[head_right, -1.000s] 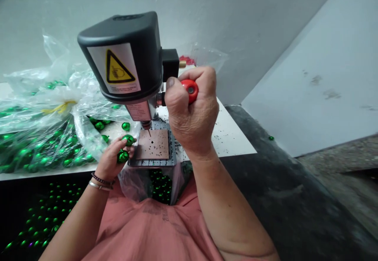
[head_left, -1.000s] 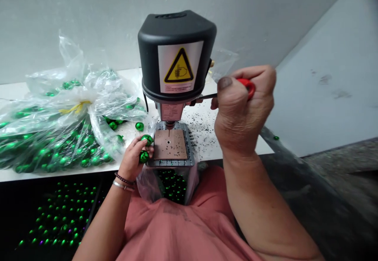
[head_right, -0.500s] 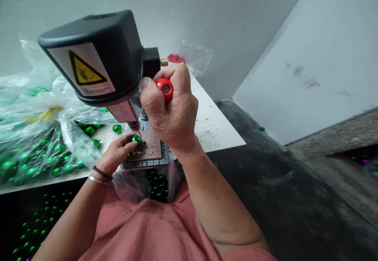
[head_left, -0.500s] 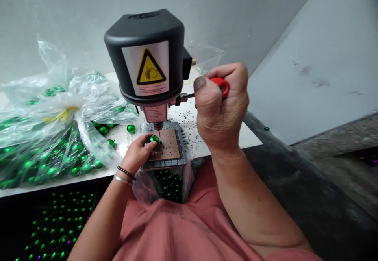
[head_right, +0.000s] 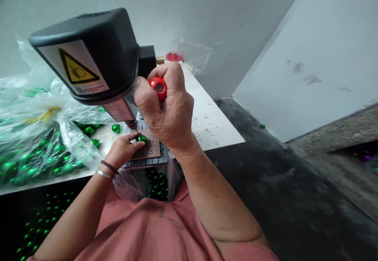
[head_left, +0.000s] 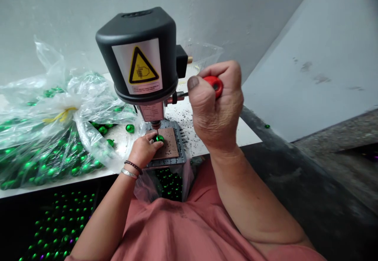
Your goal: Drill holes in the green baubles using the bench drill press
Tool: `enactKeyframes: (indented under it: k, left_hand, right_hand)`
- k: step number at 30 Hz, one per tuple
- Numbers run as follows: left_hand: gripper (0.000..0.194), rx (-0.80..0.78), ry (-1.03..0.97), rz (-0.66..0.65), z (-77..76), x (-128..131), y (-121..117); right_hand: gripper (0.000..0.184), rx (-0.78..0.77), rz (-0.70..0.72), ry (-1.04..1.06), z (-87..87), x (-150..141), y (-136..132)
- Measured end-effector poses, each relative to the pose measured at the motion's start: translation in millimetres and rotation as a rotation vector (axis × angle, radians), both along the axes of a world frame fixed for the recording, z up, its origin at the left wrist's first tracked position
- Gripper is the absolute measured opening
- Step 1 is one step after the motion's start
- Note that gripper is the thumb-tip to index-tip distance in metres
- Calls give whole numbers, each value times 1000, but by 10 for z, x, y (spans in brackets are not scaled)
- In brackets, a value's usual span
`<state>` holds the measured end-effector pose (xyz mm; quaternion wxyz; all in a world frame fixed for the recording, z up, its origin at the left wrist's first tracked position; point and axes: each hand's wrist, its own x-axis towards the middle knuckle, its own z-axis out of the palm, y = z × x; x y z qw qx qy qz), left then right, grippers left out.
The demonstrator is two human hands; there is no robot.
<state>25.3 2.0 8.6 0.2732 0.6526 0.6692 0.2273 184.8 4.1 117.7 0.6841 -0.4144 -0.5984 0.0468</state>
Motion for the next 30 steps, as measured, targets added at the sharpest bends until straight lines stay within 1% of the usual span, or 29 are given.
enactKeyframes:
  k: [6, 10, 13, 17, 20, 25, 30]
  left_hand:
    - [40, 2, 136, -51, 7, 33, 29]
    - [31, 22, 216, -84, -9, 30, 27]
    - [25, 43, 262, -105, -24, 24, 26]
    - [25, 68, 270, -105, -31, 23, 17]
    - [24, 56, 267, -102, -26, 29, 7]
    - [26, 43, 262, -101, -35, 33, 8]
    - [29, 39, 260, -100, -29, 22, -17]
  right_hand:
    - [14, -35, -6, -39, -4, 40, -42]
    - [13, -34, -53, -77, -17, 66, -81]
    - [11, -23, -104, -159, -48, 82, -125]
    - [9, 16, -142, -261, -152, 91, -197]
    - [8, 49, -171, -286, -260, 85, -230]
    - [7, 80, -209, -250, -415, 59, -219]
    - [13, 149, -209, -196, -493, 37, -182]
